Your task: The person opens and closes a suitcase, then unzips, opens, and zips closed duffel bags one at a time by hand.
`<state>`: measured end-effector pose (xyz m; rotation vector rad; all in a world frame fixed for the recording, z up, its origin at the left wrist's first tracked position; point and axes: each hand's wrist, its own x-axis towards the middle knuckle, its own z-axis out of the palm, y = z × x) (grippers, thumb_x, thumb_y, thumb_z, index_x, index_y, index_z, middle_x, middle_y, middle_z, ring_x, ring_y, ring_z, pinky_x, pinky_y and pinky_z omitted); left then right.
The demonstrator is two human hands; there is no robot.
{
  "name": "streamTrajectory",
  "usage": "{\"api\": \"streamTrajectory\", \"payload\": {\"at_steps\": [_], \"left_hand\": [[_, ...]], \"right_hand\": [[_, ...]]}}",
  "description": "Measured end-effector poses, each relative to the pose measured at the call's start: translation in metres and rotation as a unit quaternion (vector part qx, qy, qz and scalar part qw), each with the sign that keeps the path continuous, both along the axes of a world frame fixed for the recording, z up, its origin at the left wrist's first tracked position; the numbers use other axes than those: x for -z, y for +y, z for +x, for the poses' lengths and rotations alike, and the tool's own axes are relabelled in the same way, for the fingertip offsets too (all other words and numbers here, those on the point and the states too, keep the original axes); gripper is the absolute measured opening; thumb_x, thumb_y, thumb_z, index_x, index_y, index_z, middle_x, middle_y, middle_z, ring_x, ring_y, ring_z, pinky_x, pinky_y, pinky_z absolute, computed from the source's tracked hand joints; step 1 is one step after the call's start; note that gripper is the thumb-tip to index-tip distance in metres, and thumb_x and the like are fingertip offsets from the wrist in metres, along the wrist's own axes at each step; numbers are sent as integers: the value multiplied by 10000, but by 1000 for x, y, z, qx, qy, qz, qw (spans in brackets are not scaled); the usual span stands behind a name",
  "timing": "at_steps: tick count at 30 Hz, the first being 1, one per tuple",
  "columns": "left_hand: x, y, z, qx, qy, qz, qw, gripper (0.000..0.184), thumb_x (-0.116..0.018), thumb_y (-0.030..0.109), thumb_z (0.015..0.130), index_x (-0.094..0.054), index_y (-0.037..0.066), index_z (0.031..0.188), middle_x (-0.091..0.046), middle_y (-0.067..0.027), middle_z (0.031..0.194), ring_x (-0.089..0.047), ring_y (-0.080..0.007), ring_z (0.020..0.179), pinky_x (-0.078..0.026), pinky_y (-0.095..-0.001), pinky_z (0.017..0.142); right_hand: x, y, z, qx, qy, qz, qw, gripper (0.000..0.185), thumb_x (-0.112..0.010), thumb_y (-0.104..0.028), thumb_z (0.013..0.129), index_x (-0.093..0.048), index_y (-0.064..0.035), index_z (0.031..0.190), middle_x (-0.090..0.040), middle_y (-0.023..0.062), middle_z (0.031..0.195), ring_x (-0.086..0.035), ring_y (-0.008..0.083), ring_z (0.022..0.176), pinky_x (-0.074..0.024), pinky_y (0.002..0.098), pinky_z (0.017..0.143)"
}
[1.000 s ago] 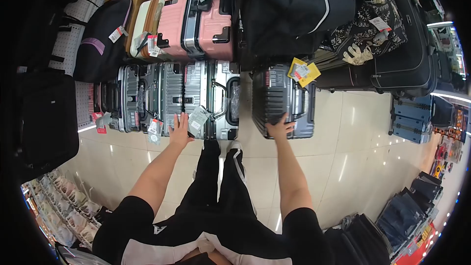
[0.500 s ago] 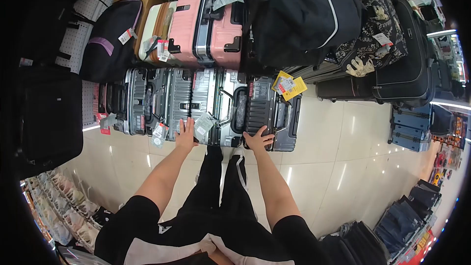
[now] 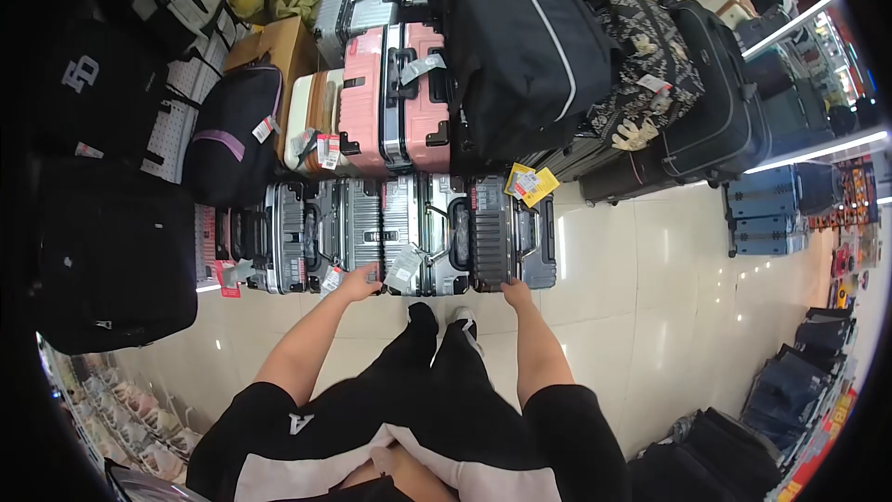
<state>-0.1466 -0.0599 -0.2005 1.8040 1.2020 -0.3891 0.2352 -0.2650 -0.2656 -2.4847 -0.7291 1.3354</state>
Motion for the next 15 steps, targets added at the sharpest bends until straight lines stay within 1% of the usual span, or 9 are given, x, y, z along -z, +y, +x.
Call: {"api": "streamTrajectory", "payload": {"at_steps": [2,5,7,9,11,12,13,14,15], "left_hand": [[0,-20,-24,-34,-17,3,999,645,-679,356,738,-492,90,1294,-581,-221,1171,-557,-346,1095,-449,-393,919],[-9,-41,-62,-39,-3,-29,999,590,-664,369,756,-547,47,1236,-566,-214,1209,-546,-341,1122,-429,-392,954],[0,-54,-94,-25,46,-44,998,599,-659,382,757,-553,21,1223,-553,-211,1230,-540,-337,1132,-421,-386,967],[8,-65,-132,-8,95,-53,994,608,-656,394,757,-560,0,1209,-549,-211,1236,-537,-334,1138,-416,-379,977],[13,-76,-168,-11,133,-62,989,607,-653,396,755,-566,-6,1201,-560,-212,1220,-536,-332,1140,-414,-372,982],[17,-76,-180,-25,144,-66,987,602,-652,392,754,-568,-3,1200,-567,-212,1209,-536,-331,1139,-413,-369,984],[19,-78,-191,-43,147,-55,987,600,-654,386,752,-570,-7,1196,-574,-213,1196,-543,-331,1130,-417,-369,980],[21,-84,-201,-62,150,-46,986,597,-656,380,749,-571,-11,1192,-581,-215,1184,-550,-331,1121,-421,-369,976],[20,-89,-203,-83,155,-38,984,594,-658,374,747,-573,-15,1188,-588,-217,1171,-556,-331,1112,-424,-369,972]], "right_hand": [[4,-17,-10,26,-46,5,999,406,-620,-362,775,-649,-112,1093,-654,192,1025,-599,368,1005,-457,414,893],[-24,-18,-29,4,18,-48,999,418,-668,-331,770,-641,-54,1082,-654,165,1007,-622,319,952,-507,451,777],[-15,-21,-30,-70,55,-62,994,412,-658,-347,776,-642,-63,1074,-656,150,950,-627,310,906,-513,490,730],[-17,-12,-26,-101,122,-162,974,475,-634,-400,800,-608,-64,1134,-636,146,978,-615,322,902,-506,555,732],[-39,8,-1,-12,181,-194,964,659,-610,-475,820,-456,-49,1299,-537,194,1217,-564,413,1034,-479,599,793],[-46,24,19,11,185,-158,970,672,-605,-485,824,-443,-33,1294,-522,198,1250,-544,436,1076,-466,610,814],[-61,50,39,93,120,-160,975,604,-595,-492,834,-511,-33,1218,-587,166,1140,-598,384,962,-496,563,763],[-63,69,63,161,103,-33,981,552,-590,-519,829,-573,-55,1127,-625,114,937,-599,302,757,-505,471,636],[-68,95,95,195,102,78,972,579,-579,-559,819,-574,-68,1126,-601,88,895,-555,271,720,-478,423,636]]}}
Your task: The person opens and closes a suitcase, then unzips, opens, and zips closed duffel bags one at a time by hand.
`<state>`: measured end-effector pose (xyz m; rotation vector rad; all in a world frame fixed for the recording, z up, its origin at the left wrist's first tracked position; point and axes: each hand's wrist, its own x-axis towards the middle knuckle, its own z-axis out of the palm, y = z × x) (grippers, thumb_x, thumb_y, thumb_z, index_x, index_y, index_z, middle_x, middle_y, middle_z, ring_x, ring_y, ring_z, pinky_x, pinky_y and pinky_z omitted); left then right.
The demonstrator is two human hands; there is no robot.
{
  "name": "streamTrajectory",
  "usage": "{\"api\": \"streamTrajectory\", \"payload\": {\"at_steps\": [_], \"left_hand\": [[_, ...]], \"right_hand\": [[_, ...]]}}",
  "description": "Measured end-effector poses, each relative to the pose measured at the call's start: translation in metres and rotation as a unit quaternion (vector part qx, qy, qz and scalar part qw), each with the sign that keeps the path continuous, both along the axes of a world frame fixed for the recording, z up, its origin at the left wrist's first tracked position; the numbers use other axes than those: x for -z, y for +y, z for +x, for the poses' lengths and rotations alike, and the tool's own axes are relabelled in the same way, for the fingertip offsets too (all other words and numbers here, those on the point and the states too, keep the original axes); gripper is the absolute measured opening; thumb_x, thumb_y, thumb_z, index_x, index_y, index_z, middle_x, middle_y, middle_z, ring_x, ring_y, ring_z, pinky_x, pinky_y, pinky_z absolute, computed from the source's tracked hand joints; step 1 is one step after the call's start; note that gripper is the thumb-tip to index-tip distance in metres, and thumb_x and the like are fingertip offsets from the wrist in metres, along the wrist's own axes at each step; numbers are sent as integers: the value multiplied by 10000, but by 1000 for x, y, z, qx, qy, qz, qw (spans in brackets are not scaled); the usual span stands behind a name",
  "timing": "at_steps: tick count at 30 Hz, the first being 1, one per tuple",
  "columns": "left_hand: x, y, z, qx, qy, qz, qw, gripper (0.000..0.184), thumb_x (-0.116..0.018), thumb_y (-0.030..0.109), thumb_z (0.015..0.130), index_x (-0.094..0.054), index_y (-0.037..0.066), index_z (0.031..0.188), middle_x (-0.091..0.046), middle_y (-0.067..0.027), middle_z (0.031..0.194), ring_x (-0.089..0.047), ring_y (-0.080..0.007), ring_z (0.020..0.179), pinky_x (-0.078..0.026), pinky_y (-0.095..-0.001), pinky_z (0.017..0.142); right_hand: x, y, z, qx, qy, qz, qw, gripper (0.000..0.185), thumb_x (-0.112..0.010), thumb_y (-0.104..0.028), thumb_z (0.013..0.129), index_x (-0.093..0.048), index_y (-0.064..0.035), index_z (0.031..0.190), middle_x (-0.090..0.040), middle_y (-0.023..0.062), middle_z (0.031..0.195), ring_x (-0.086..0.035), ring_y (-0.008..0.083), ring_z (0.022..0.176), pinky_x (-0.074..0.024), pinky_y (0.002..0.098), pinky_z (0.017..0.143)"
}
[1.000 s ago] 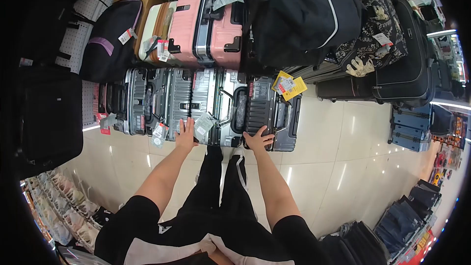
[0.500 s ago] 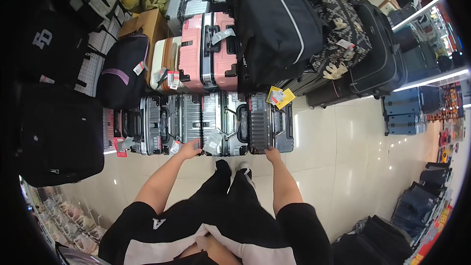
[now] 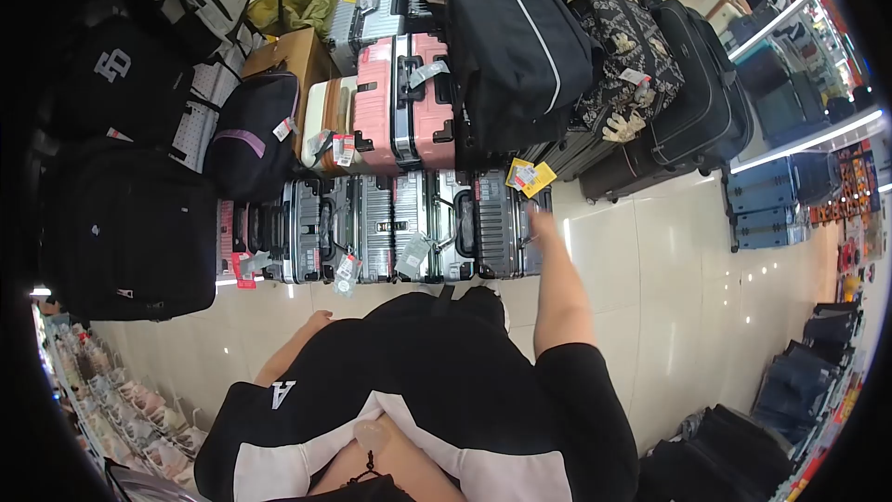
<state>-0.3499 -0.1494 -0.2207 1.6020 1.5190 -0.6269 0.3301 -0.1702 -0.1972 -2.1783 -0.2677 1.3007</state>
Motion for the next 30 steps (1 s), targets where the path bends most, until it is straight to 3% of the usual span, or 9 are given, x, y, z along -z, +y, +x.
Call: {"api": "streamTrajectory", "payload": {"at_steps": [1,2,3,5,7,12,17,24,30], "left_hand": [[-5,-3,4,-23,1,8,1000,588,-658,364,747,-573,-18,1185,-594,-219,1160,-564,-329,1100,-431,-367,963],[-12,-7,9,-46,2,16,999,581,-658,354,746,-574,-21,1183,-599,-222,1149,-571,-327,1089,-438,-364,954],[-18,-10,17,-70,3,23,997,575,-658,345,746,-575,-23,1180,-604,-224,1137,-579,-324,1078,-445,-362,946],[-19,-16,41,-126,-31,53,990,562,-659,326,748,-575,-26,1178,-607,-229,1128,-591,-315,1060,-458,-356,924],[-20,-23,76,-205,-71,77,973,549,-659,305,752,-572,-28,1180,-613,-228,1117,-601,-306,1044,-467,-353,907],[-15,-49,176,-356,-166,80,916,534,-668,260,764,-556,-28,1200,-637,-206,1070,-624,-288,986,-478,-354,873],[-4,-62,223,-378,-183,75,904,533,-675,251,768,-553,-26,1206,-643,-192,1057,-628,-266,951,-484,-342,842],[-11,-69,242,-432,-141,87,886,523,-666,259,773,-560,-35,1192,-644,-182,1058,-624,-252,952,-484,-328,824],[-36,-46,286,-419,-201,115,878,485,-655,237,789,-568,-41,1176,-646,-181,1047,-622,-249,952,-479,-325,828]], "right_hand": [[-6,33,25,45,-17,106,993,605,-568,-599,808,-575,-82,1124,-577,62,853,-511,239,682,-452,375,637],[-101,64,13,128,-15,162,978,709,-560,-640,791,-503,-90,1234,-563,77,1067,-509,255,938,-427,447,780],[-102,94,43,103,-8,271,957,847,-555,-686,760,-362,-127,1367,-422,101,1346,-379,299,1216,-334,573,907],[-180,140,47,142,3,258,956,1025,-543,-734,728,-127,-154,1463,-192,100,1510,-211,373,1359,-198,642,1007],[-209,182,60,149,11,274,950,1049,-612,-698,704,-169,-115,1455,-256,145,1474,-259,382,1332,-211,633,1011],[-175,244,97,308,77,215,923,583,-697,-348,800,-457,-45,1236,-527,208,1193,-545,408,1025,-418,622,855],[-246,281,124,252,148,331,897,443,-553,-144,881,-373,37,1243,-504,297,1161,-585,480,932,-486,640,738],[-363,335,125,79,265,338,900,422,-297,-213,974,-261,40,1309,-433,347,1247,-481,534,1100,-370,647,936],[-327,344,115,-3,251,274,929,508,-320,-288,949,-260,88,1286,-493,393,1140,-542,534,1007,-425,620,882]]}}
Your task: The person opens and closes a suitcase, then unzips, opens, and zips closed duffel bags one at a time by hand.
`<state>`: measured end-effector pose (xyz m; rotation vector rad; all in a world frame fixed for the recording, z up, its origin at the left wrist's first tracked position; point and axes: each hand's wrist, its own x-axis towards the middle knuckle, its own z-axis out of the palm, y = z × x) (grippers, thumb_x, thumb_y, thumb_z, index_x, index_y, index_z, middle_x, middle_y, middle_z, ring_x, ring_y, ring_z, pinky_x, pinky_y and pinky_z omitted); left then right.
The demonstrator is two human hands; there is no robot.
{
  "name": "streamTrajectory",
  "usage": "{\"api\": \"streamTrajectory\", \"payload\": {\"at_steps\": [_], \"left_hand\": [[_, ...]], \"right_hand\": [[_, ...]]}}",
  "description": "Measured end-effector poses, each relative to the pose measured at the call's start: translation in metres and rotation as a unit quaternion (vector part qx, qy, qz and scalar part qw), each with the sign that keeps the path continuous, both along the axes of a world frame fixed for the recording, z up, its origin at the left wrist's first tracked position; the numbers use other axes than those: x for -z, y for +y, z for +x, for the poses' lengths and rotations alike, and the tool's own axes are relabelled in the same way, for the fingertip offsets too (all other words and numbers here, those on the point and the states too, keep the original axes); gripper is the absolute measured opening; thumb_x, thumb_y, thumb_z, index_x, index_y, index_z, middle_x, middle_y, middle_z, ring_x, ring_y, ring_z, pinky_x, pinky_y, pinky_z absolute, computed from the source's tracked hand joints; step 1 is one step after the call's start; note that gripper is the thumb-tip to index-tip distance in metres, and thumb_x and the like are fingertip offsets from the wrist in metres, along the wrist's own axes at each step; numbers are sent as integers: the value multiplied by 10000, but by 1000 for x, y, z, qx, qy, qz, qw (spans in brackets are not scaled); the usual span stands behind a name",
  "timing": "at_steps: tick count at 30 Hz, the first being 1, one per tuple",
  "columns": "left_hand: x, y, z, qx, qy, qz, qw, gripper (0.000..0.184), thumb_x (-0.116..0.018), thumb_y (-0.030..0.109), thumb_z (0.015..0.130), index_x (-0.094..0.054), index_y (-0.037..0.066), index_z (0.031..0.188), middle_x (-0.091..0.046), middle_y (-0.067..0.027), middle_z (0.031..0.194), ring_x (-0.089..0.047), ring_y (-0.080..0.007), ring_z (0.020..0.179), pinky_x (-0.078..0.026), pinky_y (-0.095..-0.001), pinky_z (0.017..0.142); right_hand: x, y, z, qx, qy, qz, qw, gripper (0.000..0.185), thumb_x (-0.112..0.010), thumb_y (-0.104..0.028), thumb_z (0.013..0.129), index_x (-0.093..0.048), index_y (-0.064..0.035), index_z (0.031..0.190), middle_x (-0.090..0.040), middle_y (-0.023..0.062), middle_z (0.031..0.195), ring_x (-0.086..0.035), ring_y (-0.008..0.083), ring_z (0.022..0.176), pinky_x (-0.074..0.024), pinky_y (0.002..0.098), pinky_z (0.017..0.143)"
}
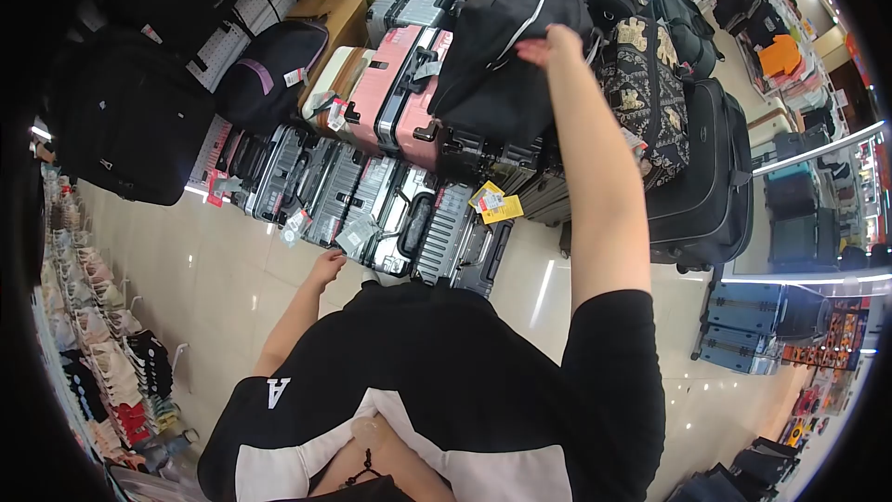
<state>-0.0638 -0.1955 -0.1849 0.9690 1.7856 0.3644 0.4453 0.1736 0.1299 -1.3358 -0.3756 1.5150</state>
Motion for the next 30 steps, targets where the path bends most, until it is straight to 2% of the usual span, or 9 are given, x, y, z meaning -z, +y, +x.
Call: {"api": "streamTrajectory", "payload": {"at_steps": [4,5,10,15,18,19,22,25,30], "left_hand": [[-28,35,50,46,-52,96,993,472,-651,216,800,-558,-33,1190,-649,-175,1036,-620,-239,956,-477,-320,826],[-31,47,63,71,-50,115,990,479,-653,223,802,-553,-29,1197,-645,-173,1047,-615,-234,967,-474,-315,830],[-101,103,144,185,-96,167,964,514,-642,242,842,-494,-10,1266,-603,-189,1147,-591,-236,1046,-459,-310,882],[-142,123,205,248,-183,183,934,547,-630,231,863,-430,23,1328,-552,-207,1230,-559,-258,1119,-437,-330,939],[-163,109,218,292,-236,176,910,553,-630,212,866,-414,15,1336,-526,-204,1268,-530,-246,1154,-413,-336,967],[-166,104,217,316,-260,176,895,555,-631,205,867,-411,6,1336,-533,-181,1266,-528,-228,1145,-408,-327,966],[-166,92,205,363,-259,133,885,537,-621,186,875,-412,1,1334,-533,-156,1264,-525,-209,1136,-407,-318,963],[-186,84,197,367,-253,114,888,510,-603,163,888,-415,3,1334,-527,-152,1274,-522,-207,1141,-410,-321,966],[-195,90,185,397,-200,73,893,531,-610,191,884,-413,-18,1330,-526,-173,1278,-535,-245,1141,-420,-338,959]], "right_hand": [[72,-76,-59,-8,-9,-14,1000,395,-443,-227,895,-419,117,1088,-594,351,751,-619,415,529,-490,484,399],[87,-105,-76,-46,-76,-13,996,471,-387,-312,952,-375,104,1173,-610,340,872,-650,412,743,-526,519,645],[160,-169,-91,23,-202,-11,979,495,-476,-446,929,-570,36,992,-681,165,843,-651,224,698,-443,326,617],[146,-177,-26,-124,-284,61,949,581,-596,-529,833,-663,45,771,-665,120,720,-645,184,632,-515,308,580],[108,-183,44,-12,-489,-18,872,679,-540,-636,787,-674,18,667,-667,182,723,-672,293,698,-513,378,714],[100,-186,72,38,-606,-11,794,619,-555,-609,789,-693,-9,727,-674,199,800,-658,346,822,-489,416,782],[99,-196,149,241,-590,-81,766,426,-658,-436,765,-588,-26,857,-651,196,897,-619,374,888,-463,446,811],[115,-196,193,289,-573,-125,757,542,-696,-469,715,-601,-8,982,-649,193,987,-612,352,954,-460,407,853],[178,-188,221,222,-458,-95,855,552,-692,-418,781,-544,-48,1164,-586,112,1103,-577,263,897,-462,475,624]]}}
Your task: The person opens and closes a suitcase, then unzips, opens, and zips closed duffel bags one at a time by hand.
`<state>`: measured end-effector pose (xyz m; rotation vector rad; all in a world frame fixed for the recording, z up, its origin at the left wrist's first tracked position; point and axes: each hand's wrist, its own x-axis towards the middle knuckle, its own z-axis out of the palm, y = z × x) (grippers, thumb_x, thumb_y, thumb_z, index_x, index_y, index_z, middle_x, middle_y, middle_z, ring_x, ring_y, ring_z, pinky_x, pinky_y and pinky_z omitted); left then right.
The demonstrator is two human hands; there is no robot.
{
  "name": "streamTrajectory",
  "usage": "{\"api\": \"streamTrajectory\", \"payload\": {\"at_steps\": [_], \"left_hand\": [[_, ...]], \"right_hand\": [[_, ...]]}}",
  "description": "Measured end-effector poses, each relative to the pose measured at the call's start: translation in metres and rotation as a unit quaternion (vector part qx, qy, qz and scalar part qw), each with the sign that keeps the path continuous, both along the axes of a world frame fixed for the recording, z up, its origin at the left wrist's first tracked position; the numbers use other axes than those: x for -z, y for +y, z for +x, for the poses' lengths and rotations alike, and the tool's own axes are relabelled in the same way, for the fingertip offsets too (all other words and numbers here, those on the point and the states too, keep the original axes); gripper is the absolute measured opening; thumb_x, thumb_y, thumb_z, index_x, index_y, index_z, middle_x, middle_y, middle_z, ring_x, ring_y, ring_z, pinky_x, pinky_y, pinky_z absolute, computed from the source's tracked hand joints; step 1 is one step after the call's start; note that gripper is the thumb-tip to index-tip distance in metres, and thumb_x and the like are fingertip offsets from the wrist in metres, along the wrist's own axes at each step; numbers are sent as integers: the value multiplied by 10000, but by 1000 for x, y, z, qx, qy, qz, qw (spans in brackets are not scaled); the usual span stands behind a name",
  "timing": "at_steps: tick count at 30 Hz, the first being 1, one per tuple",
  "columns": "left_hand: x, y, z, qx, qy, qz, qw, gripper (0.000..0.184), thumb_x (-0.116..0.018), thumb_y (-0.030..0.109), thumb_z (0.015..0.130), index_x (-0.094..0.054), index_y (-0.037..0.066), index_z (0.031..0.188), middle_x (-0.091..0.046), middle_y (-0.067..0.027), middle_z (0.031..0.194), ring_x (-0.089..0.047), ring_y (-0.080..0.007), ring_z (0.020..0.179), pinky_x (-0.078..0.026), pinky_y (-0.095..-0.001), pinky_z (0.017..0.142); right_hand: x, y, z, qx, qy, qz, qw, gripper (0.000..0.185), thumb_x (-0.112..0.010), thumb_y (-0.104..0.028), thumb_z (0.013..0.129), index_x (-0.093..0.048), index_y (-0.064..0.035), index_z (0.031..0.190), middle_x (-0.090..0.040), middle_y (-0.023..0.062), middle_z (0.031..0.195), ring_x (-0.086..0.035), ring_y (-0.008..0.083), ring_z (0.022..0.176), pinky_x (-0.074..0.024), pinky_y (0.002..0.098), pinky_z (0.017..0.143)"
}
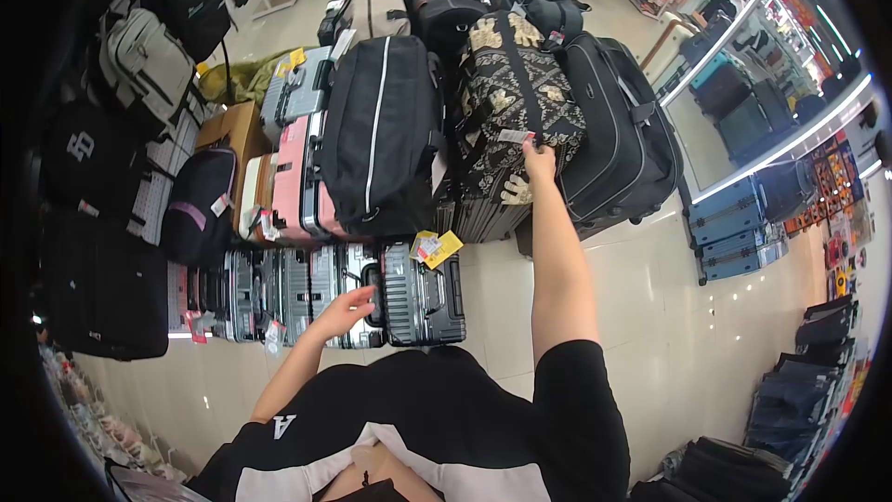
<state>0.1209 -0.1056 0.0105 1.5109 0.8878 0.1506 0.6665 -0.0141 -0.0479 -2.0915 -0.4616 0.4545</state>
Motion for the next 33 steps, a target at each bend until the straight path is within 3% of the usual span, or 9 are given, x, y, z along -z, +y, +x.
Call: {"api": "streamTrajectory", "payload": {"at_steps": [3,5,6,10,11,14,23,28,33], "left_hand": [[12,9,7,22,28,18,999,541,-617,212,877,-418,-6,1331,-540,-176,1260,-549,-247,1119,-431,-343,945],[15,13,30,11,25,7,1000,526,-629,216,867,-449,6,1314,-556,-156,1241,-555,-234,1099,-435,-334,936],[26,13,44,8,7,-5,1000,518,-629,214,869,-456,9,1312,-559,-145,1236,-553,-223,1097,-434,-331,936],[27,26,149,16,-45,-24,999,503,-613,197,889,-442,8,1322,-554,-133,1243,-538,-206,1122,-418,-320,955],[30,27,178,26,-56,-7,998,508,-611,195,890,-433,7,1328,-549,-135,1249,-533,-208,1132,-416,-316,958],[28,41,279,-96,-130,-92,983,518,-599,222,898,-411,42,1346,-532,-129,1253,-530,-212,1123,-433,-337,938],[-7,124,450,-391,-291,-359,796,542,-597,506,840,-458,131,1204,-436,-145,1237,-462,-308,1131,-432,-487,889],[-58,133,466,-411,-256,-244,840,605,-639,420,840,-341,72,1236,-502,-173,1153,-543,-299,1005,-444,-515,844],[-34,180,475,-505,-178,-136,833,360,-658,253,831,-523,-16,1028,-619,-108,901,-607,-220,760,-505,-394,663]], "right_hand": [[-10,-9,-15,-56,25,25,998,549,-689,-387,794,-527,-26,1174,-606,92,917,-563,187,781,-435,333,549],[21,1,-2,-42,-58,38,997,536,-715,-387,769,-591,46,1060,-633,112,952,-587,199,800,-465,321,667],[2,-4,-4,-81,9,18,996,735,-725,-494,703,-559,100,1103,-596,275,1102,-579,353,1058,-441,373,899],[-16,-3,-4,-73,6,39,997,525,-767,-422,683,-612,51,849,-650,180,807,-626,258,763,-481,356,695],[-10,-2,-4,-63,-44,80,994,393,-765,-329,729,-609,30,697,-577,50,617,-507,113,594,-428,298,549],[-13,-10,4,-179,71,171,966,376,-704,-270,815,-523,-54,566,-450,-47,539,-358,43,529,-291,251,463],[-69,-21,48,-319,360,40,876,294,-575,-316,910,-623,-26,902,-633,52,846,-590,144,788,-472,288,688],[-105,-5,63,-384,362,29,849,293,-506,-326,938,-608,-63,855,-654,45,851,-610,143,796,-460,281,695],[-141,13,68,-417,350,11,839,253,-510,-252,912,-603,-23,855,-654,97,820,-650,205,785,-495,299,673]]}}
